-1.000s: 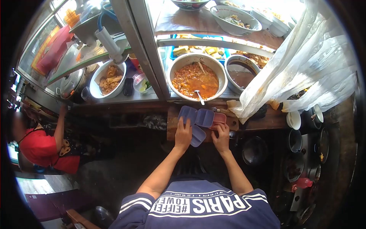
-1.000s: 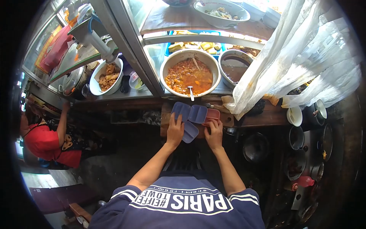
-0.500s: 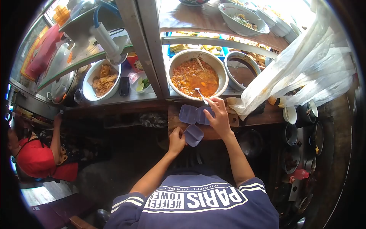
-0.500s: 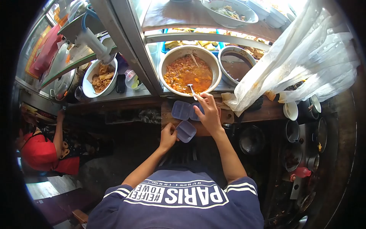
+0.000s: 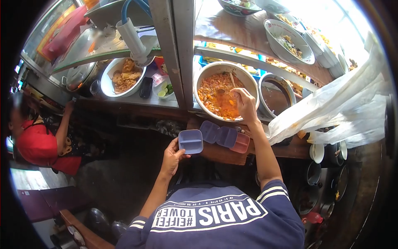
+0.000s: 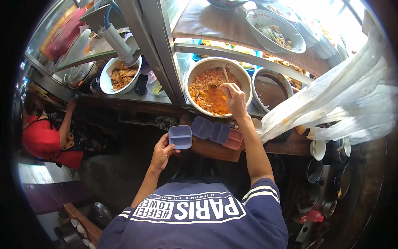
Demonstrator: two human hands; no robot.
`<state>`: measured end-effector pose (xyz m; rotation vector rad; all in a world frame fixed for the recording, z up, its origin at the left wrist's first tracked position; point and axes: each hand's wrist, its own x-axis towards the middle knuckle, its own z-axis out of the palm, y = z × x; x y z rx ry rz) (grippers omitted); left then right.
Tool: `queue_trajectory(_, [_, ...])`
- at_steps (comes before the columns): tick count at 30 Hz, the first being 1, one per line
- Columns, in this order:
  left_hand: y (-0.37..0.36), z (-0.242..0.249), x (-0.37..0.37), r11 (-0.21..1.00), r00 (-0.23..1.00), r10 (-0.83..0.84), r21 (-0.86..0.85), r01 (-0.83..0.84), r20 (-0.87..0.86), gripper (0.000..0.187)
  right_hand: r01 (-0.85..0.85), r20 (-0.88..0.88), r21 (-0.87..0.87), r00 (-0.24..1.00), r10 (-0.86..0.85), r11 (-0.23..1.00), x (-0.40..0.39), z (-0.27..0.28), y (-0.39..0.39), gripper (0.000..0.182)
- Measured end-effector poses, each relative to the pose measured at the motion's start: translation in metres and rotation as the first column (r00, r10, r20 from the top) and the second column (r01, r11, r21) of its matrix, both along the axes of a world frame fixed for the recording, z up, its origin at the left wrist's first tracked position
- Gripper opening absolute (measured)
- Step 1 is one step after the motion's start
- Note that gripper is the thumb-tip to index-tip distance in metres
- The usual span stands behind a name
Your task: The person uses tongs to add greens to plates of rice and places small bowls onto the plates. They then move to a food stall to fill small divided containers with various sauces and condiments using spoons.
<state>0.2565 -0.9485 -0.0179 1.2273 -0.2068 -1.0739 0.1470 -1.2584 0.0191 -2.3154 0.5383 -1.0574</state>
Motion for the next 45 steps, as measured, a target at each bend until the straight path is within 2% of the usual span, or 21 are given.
queue_trajectory(2, [-0.006, 0.005, -0.004, 0.998, 0.997, 0.038, -0.051, -0.041, -0.069, 0.047, 0.001, -0.011, -0.012, 1.000, -0.002, 1.000, 0.002, -0.010, -0.007, 0.009])
queue_trajectory(5, [-0.013, 0.008, -0.010, 0.992, 0.993, 0.081, -0.094, -0.088, -0.081, 0.049, 0.009, -0.039, 0.270, 0.999, 0.002, 0.963, -0.004, -0.017, 0.001, 0.009])
queue_trajectory(6, [-0.014, 0.008, -0.011, 0.992, 0.993, 0.086, -0.090, -0.093, -0.081, 0.049, 0.004, -0.040, 0.273, 0.999, 0.007, 0.962, -0.005, -0.020, 0.005, 0.009])
queue_trajectory(8, [-0.019, 0.007, -0.009, 0.985, 0.986, 0.109, -0.123, -0.124, -0.124, 0.046, -0.013, -0.034, 0.408, 0.999, 0.030, 0.913, -0.006, -0.025, 0.010, 0.010])
queue_trajectory(12, [-0.026, 0.009, -0.006, 0.980, 0.982, 0.112, -0.143, -0.135, -0.154, 0.041, -0.009, 0.027, 0.457, 1.000, -0.004, 0.889, -0.008, -0.021, 0.006, 0.014])
queue_trajectory(14, [-0.033, 0.016, -0.011, 0.968, 0.978, 0.174, -0.162, -0.192, -0.117, 0.035, 0.070, -0.074, 0.429, 0.996, -0.042, 0.901, -0.016, -0.010, 0.004, 0.016])
queue_trajectory(15, [-0.037, 0.012, -0.010, 0.964, 0.979, 0.198, -0.172, -0.205, -0.057, 0.034, 0.095, -0.104, 0.332, 0.993, -0.064, 0.938, -0.017, -0.007, 0.003, 0.014])
queue_trajectory(16, [-0.036, 0.011, -0.010, 0.965, 0.981, 0.195, -0.175, -0.195, -0.020, 0.032, 0.031, -0.064, 0.459, 0.998, -0.002, 0.888, -0.017, -0.004, 0.007, 0.014])
queue_trajectory(17, [-0.033, 0.014, -0.010, 0.963, 0.977, 0.210, -0.181, -0.202, 0.026, 0.030, -0.001, -0.049, 0.435, 0.998, 0.024, 0.900, -0.014, -0.007, 0.008, 0.013])
queue_trajectory(18, [-0.032, 0.008, -0.010, 0.954, 0.977, 0.209, -0.226, -0.198, 0.028, 0.030, 0.040, -0.121, 0.471, 0.992, 0.020, 0.881, -0.014, 0.011, 0.020, 0.013])
queue_trajectory(19, [-0.029, 0.006, -0.009, 0.955, 0.980, 0.197, -0.233, -0.186, 0.025, 0.031, -0.007, -0.114, 0.469, 0.991, 0.069, 0.883, -0.016, 0.012, 0.018, 0.013])
queue_trajectory(20, [-0.031, -0.021, -0.008, 0.947, 0.958, 0.238, -0.258, -0.192, 0.159, 0.032, -0.069, -0.066, 0.363, 0.993, 0.100, 0.929, -0.017, -0.001, 0.012, 0.013])
queue_trajectory(21, [-0.032, -0.012, -0.010, 0.941, 0.966, 0.231, -0.278, -0.192, 0.118, 0.032, -0.094, -0.022, 0.372, 0.994, 0.110, 0.923, -0.018, -0.009, 0.007, 0.013])
queue_trajectory(22, [-0.029, -0.011, -0.007, 0.949, 0.990, 0.135, -0.281, -0.142, -0.044, 0.035, -0.139, 0.018, 0.274, 0.990, 0.140, 0.952, -0.017, -0.021, -0.002, 0.012])
queue_trajectory(23, [-0.026, 0.003, -0.009, 0.941, 0.987, 0.131, -0.302, -0.153, -0.093, 0.040, -0.143, 0.033, 0.254, 0.990, 0.139, 0.957, -0.016, -0.021, 0.000, 0.012])
queue_trajectory(25, [-0.030, -0.005, -0.009, 0.928, 0.987, 0.163, -0.338, -0.158, -0.015, 0.043, -0.137, 0.061, 0.189, 0.990, 0.127, 0.972, -0.011, -0.028, -0.008, 0.013])
queue_trajectory(28, [-0.020, 0.009, -0.010, 0.935, 0.989, 0.143, -0.322, -0.146, -0.033, 0.042, -0.135, 0.031, -0.008, 0.990, 0.136, 0.991, -0.002, -0.027, -0.013, 0.013])
queue_trajectory(30, [-0.023, 0.004, -0.012, 0.934, 0.989, 0.141, -0.325, -0.147, -0.042, 0.042, -0.151, -0.011, -0.034, 0.989, 0.151, 0.988, 0.005, -0.023, -0.007, 0.014])
queue_trajectory(38, [-0.019, 0.000, -0.022, 0.904, 0.981, 0.178, -0.382, -0.193, -0.073, 0.030, -0.137, -0.125, 0.051, 0.982, 0.143, 0.989, -0.005, -0.022, 0.014, 0.014])
queue_trajectory(44, [-0.003, 0.014, -0.023, 0.930, 0.976, 0.167, -0.305, -0.203, -0.140, 0.022, -0.048, -0.010, 0.243, 0.999, 0.052, 0.969, -0.026, -0.029, 0.012, 0.015])
queue_trajectory(45, [-0.014, -0.019, -0.018, 0.923, 0.951, 0.274, -0.316, -0.218, 0.142, 0.021, -0.032, -0.029, 0.330, 0.999, 0.044, 0.944, -0.027, -0.012, 0.029, 0.014])
